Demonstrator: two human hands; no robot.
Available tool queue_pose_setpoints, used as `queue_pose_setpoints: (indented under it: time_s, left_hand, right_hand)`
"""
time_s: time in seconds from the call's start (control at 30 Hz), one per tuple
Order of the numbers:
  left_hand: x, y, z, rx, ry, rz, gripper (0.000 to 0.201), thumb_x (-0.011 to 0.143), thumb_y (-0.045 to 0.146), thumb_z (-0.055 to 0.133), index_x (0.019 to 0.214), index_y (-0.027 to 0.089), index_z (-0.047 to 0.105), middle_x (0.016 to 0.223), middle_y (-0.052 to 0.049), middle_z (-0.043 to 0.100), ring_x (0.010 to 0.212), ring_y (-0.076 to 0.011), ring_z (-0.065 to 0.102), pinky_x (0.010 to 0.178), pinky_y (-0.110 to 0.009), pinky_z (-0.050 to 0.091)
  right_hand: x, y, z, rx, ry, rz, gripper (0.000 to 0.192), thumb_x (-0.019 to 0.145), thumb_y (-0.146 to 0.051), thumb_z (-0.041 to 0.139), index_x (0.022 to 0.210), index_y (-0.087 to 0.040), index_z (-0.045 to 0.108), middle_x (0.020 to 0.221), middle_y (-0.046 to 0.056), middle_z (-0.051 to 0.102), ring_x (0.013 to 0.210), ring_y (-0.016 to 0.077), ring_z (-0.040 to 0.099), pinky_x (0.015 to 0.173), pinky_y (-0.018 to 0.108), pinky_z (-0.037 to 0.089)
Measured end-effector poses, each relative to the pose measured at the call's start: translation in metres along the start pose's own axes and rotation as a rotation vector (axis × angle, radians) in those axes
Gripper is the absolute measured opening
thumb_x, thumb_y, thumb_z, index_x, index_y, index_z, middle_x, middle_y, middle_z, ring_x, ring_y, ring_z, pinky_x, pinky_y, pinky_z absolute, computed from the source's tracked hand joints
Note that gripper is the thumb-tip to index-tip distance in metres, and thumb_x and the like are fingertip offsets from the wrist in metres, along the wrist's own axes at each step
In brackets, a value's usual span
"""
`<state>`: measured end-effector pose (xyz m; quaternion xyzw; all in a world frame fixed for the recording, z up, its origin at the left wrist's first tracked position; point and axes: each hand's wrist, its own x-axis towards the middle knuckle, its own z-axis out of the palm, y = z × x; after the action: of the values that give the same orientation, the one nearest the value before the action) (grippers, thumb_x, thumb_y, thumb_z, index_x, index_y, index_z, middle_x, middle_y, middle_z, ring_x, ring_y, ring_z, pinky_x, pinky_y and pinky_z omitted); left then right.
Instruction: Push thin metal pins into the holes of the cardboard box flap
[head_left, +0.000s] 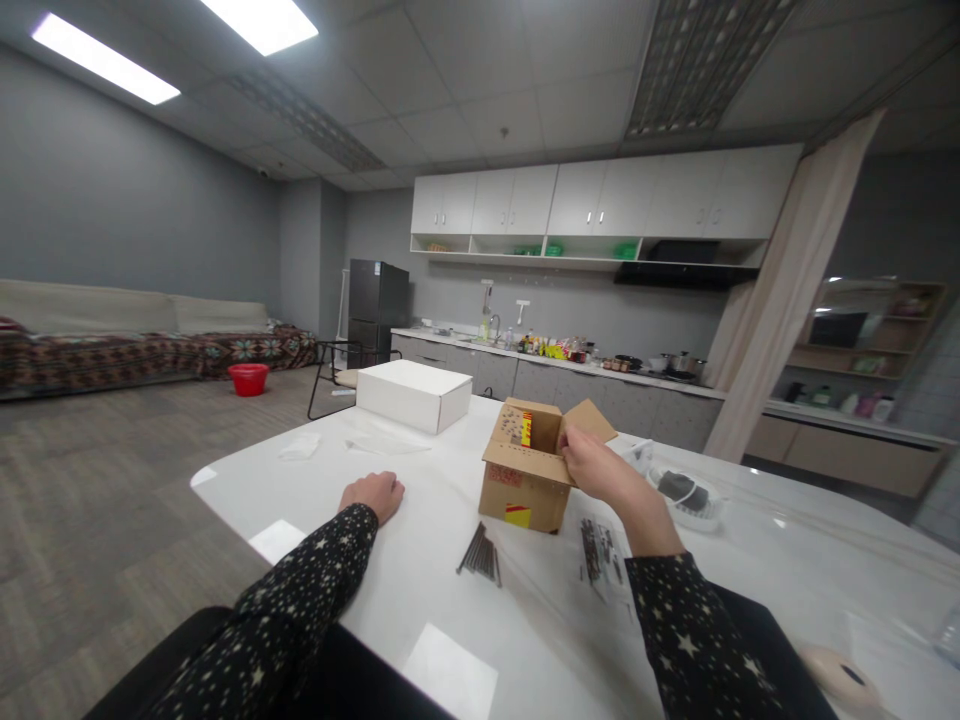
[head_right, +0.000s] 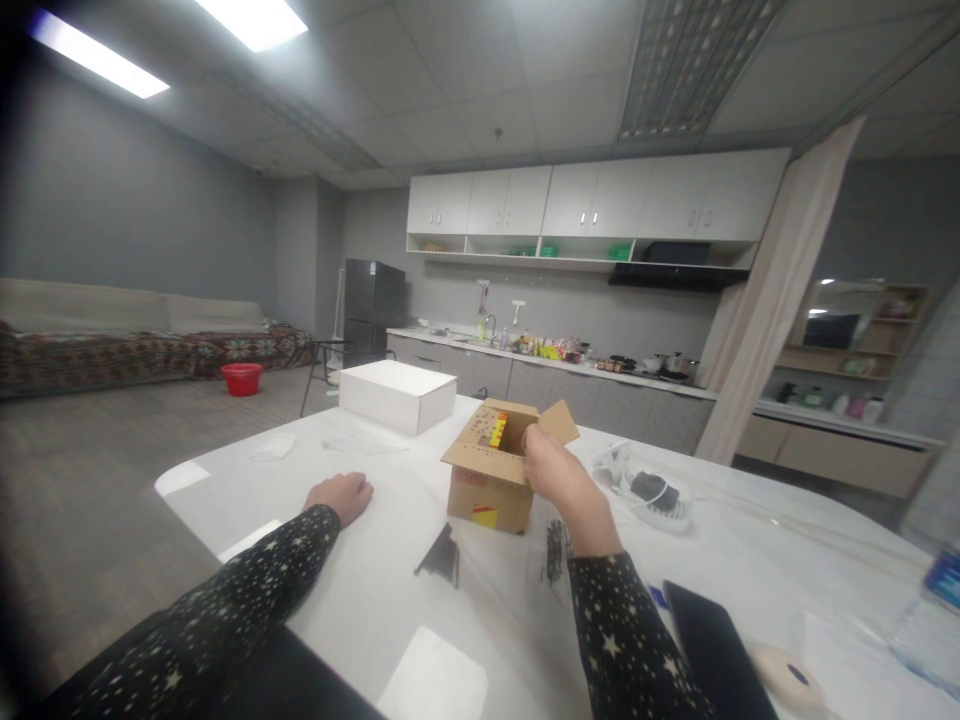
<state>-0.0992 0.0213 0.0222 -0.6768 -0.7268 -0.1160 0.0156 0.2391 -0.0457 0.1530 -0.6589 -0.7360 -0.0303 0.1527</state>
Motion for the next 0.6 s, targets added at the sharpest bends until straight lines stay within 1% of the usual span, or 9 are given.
queue_pose_setpoints:
  time_s: [0.17,0.33,0.6]
  left_hand:
    - [-0.0007,0.0004,-0.0009,0.002,0.005,-0.003,0.041,0.086,0.038,0.034,0.097,0.019,0.069,0.099,-0.016,0.070,0.093,-0.0310,0.066,0.078,-0.040,0.047]
    - [0.0004,-0.0008,0.0010,0.007,-0.001,0.003,0.042,0.086,0.037,0.032,0.097,0.018,0.068,0.099,-0.017,0.070,0.093,-0.0325,0.066,0.078,-0.042,0.047]
    - [0.0011,-0.0014,0.0027,0.023,0.002,0.004,0.043,0.086,0.038,0.031,0.098,0.019,0.068,0.099,-0.016,0.070,0.094,-0.0316,0.066,0.077,-0.041,0.047]
  right_hand:
    - [-0.0002,-0.0005,-0.0012,0.018,0.003,-0.012,0.019,0.084,-0.008,0.040,0.093,-0.018,0.055,0.103,0.010,0.064,0.096,0.0200,0.056,0.074,0.027,0.036]
    - [-0.0029,-0.0042,-0.0032,0.021,0.013,-0.017,0.023,0.086,-0.011,0.037,0.090,-0.016,0.059,0.099,0.011,0.066,0.094,0.0200,0.057,0.073,0.027,0.036]
    - [-0.0034,-0.0021,-0.0028,0.001,0.032,-0.041,0.015,0.083,-0.015,0.044,0.086,-0.017,0.058,0.093,0.009,0.065,0.086,0.0186,0.057,0.068,0.026,0.034]
